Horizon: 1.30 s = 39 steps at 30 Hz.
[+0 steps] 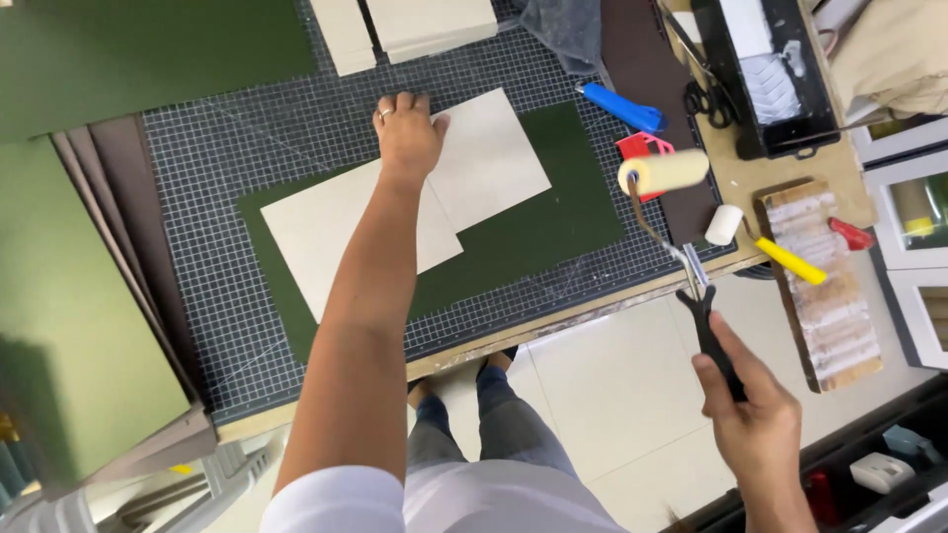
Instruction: Assembling a hardcover for a book by gluing cardboard pieces onto a cover sheet and smoothing it out with a scraper.
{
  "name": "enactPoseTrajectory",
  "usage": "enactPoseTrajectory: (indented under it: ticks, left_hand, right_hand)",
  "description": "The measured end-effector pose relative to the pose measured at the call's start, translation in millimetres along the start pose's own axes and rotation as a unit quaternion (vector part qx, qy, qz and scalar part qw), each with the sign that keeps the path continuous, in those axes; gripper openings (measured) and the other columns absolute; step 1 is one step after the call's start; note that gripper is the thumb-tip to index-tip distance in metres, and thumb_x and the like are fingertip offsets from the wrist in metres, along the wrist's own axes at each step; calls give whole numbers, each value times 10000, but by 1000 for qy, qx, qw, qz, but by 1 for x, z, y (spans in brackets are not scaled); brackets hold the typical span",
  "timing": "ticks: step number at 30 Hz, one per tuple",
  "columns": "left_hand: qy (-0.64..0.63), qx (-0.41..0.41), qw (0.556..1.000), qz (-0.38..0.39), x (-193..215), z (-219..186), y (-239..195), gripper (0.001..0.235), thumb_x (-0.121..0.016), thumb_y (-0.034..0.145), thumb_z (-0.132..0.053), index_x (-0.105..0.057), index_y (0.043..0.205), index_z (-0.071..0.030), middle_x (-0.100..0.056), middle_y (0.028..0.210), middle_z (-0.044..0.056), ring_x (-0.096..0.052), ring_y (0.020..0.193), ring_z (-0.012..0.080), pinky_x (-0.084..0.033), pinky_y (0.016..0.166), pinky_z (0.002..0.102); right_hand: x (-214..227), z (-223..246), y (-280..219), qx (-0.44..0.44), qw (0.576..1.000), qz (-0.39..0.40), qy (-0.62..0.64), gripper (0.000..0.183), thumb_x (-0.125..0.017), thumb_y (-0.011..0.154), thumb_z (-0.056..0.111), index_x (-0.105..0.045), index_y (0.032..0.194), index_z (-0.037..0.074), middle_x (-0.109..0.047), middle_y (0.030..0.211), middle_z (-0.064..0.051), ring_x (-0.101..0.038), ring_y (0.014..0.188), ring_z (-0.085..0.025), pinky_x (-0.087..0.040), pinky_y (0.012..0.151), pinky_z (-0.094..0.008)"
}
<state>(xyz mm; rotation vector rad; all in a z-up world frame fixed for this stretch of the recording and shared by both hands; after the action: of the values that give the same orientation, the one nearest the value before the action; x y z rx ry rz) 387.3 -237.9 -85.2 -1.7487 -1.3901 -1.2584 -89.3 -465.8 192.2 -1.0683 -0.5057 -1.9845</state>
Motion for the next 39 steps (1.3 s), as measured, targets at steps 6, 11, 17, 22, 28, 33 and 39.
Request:
enactPoseTrajectory:
  ticks: [6, 11, 17, 22, 28, 33, 39]
  left_hand:
    - [-23, -27, 999, -22, 1, -26, -10, 325, -593, 998, -360, -777, 1059, -99, -642, 1138, 143, -474, 1121, 453, -364, 1025, 585]
    - [-14, -77, 997, 3, -2, -65, -37, 345, -566, 1021, -367, -777, 1051, -96, -676, 1135, 140, -474, 1168, 431, -340, 1065, 602]
    - [-52, -100, 994, -13, -6, -77, -48, 321, -541, 1011, -317, -798, 965, -130, -675, 1040, 99, -474, 1124, 394, -385, 983, 570]
    - [-48, -100, 993, 42, -11, -77, -43, 342, -537, 896, -100, -788, 1115, -181, -658, 1182, 77, -447, 1188, 393, -325, 1054, 558]
    - [55, -47, 982, 174, -13, -76, -43, 328, -495, 1027, -130, -738, 1215, -247, -658, 1274, -10, -393, 1344, 260, -247, 1143, 471]
    - [74, -46, 982, 169, -4, -79, -43, 336, -498, 1033, -127, -734, 1222, -272, -662, 1282, -23, -396, 1342, 249, -241, 1145, 477]
    - [39, -80, 978, 191, -28, -69, -31, 579, -432, 898, 11, -657, 1346, -279, -631, 1323, 20, -376, 1295, 386, -227, 1138, 559]
  right_hand:
    - [-11, -36, -5, -53, 998, 41, -18, 521, -690, 948, 168, -643, 1466, 149, -756, 917, -83, -482, 516, -163, -473, 557, -316]
    - [-37, -25, 2, 41, 992, 66, -98, 497, -664, 949, 271, -640, 1443, 226, -773, 1027, 8, -533, 507, -142, -465, 508, -342]
    - [-88, -14, 15, 188, 953, 71, -226, 473, -612, 999, 335, -592, 1471, 298, -614, 724, 43, -439, 441, -158, -358, 355, -332]
    - [-137, -14, 45, 165, 937, 133, -276, 506, -545, 1012, 358, -536, 1516, 324, -593, 730, 3, -489, 424, -239, -387, 353, -388]
    - [-168, 44, 110, 121, 955, 124, -242, 433, -652, 989, 288, -665, 1420, 319, -795, 1050, -67, -771, 909, -306, -588, 736, -447]
    - [-141, 18, 70, 69, 942, 172, -281, 462, -639, 963, 317, -647, 1424, 355, -782, 1159, -34, -759, 992, -304, -602, 788, -474]
    - [-86, -3, 26, 115, 934, 172, -292, 522, -555, 982, 380, -546, 1504, 366, -737, 934, 37, -688, 656, -267, -531, 488, -437]
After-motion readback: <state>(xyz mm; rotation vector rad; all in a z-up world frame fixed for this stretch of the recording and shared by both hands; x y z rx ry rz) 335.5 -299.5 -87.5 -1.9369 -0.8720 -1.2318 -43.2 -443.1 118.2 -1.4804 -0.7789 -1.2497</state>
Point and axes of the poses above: each hand's wrist, its own y-axis towards the middle knuckle, its own x-axis out of the back of the hand, z = x × y, the point moved 10 cm from there along y, towards the middle knuckle
